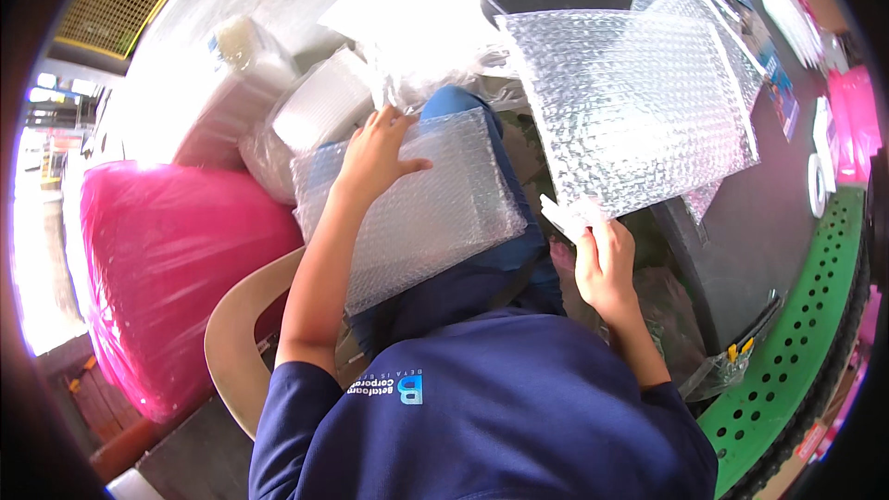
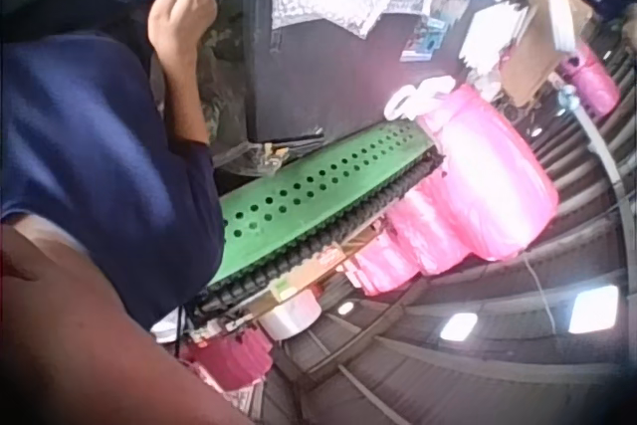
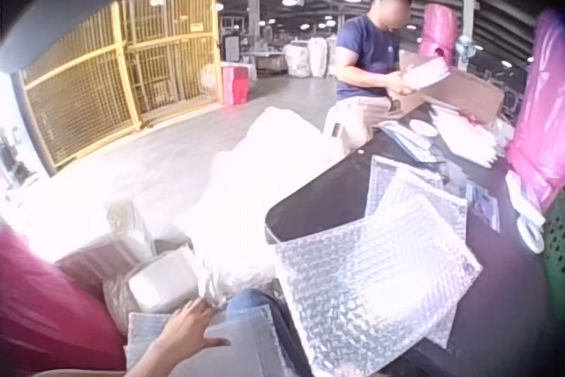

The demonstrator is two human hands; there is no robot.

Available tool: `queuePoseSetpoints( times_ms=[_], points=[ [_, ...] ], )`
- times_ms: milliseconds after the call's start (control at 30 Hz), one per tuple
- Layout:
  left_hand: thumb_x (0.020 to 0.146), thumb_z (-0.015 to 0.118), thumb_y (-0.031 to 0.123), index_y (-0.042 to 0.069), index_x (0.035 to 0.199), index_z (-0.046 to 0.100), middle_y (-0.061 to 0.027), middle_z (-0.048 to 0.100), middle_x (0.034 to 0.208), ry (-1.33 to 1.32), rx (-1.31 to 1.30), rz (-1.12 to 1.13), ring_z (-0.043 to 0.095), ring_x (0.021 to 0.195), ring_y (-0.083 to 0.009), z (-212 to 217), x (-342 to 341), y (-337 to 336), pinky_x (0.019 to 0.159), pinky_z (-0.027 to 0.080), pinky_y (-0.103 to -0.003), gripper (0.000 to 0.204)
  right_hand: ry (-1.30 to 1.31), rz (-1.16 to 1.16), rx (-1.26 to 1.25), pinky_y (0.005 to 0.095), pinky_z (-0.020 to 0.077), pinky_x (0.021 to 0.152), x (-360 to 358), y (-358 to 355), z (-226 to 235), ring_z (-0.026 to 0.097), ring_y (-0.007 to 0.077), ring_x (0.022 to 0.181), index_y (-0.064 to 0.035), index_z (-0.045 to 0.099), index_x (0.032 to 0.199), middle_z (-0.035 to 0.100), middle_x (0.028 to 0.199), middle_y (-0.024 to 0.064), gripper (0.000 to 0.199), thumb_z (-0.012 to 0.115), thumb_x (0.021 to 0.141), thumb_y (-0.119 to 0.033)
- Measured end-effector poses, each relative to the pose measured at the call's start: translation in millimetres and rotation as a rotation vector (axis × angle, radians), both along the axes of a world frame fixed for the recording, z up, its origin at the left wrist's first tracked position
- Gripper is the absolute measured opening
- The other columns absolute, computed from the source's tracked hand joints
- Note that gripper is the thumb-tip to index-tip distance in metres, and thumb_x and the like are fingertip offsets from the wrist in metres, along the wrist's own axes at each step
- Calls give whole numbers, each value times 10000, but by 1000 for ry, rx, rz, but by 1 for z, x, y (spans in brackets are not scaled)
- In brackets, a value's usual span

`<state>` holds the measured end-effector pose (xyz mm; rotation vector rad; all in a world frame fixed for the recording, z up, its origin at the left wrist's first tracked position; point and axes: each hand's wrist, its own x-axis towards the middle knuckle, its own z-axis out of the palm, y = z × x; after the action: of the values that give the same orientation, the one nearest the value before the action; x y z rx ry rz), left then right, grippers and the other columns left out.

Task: The person sits on a chair and wraps sheets of bubble wrap with clear adhesive tape. They repeatedly fold the bubble wrap, apply tape to secure the edges, and stack the finished bundles on a nearby table. The process involves handling the bubble wrap and tape roll continuously.

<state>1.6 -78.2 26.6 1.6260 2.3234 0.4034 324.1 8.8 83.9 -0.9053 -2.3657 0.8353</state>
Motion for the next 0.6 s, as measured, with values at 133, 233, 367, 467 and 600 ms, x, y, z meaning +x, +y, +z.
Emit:
queuePoseSetpoints(
  times_ms=[133, 233, 367, 467, 600],
  points=[
    [718, 821, 263, 23, 1130, 579, -148, 554, 1079, 53, -180, 139, 566, 1055, -322, 24, 24, -17, 861, 482, -437, 535, -9, -19, -77, 445, 439, 578, 11, -1, -13, 576, 373, 631, -7, 565, 997, 585, 736, 180, 182, 484, 835, -8],
    [785, 776, 222, -18, 1104, 559, -189, 561, 1019, 201, -32, 195, 578, 1017, -337, 29, 48, -31, 822, 490, -434, 454, -43, 19, -82, 434, 435, 567, 4, -7, -12, 570, 356, 613, -12, 548, 964, 579, 723, 169, 139, 482, 842, -6],
    [945, 641, 251, -43, 1046, 633, -149, 684, 902, -700, 17, 113, 660, 824, -228, 53, 90, -21, 775, 532, -339, 311, -63, 124, -15, 408, 425, 534, -20, -15, 4, 563, 330, 567, -34, 505, 900, 560, 694, 139, 64, 502, 838, -20],
    [975, 609, 246, -42, 1066, 616, -56, 651, 886, -1476, -87, 190, 627, 832, -108, 39, 108, -17, 782, 528, -250, 302, -79, 156, -4, 393, 426, 508, -26, -20, 4, 561, 325, 530, -51, 495, 936, 552, 686, 121, 150, 551, 798, -33],
    [940, 654, 158, -15, 1016, 633, -27, 655, 892, -1443, -80, 213, 616, 812, -87, 24, 110, -15, 757, 523, -227, 191, -156, 171, -50, 396, 445, 508, -21, -21, 4, 590, 319, 552, -60, 492, 960, 561, 696, 120, 177, 559, 801, -18]
  ],
)
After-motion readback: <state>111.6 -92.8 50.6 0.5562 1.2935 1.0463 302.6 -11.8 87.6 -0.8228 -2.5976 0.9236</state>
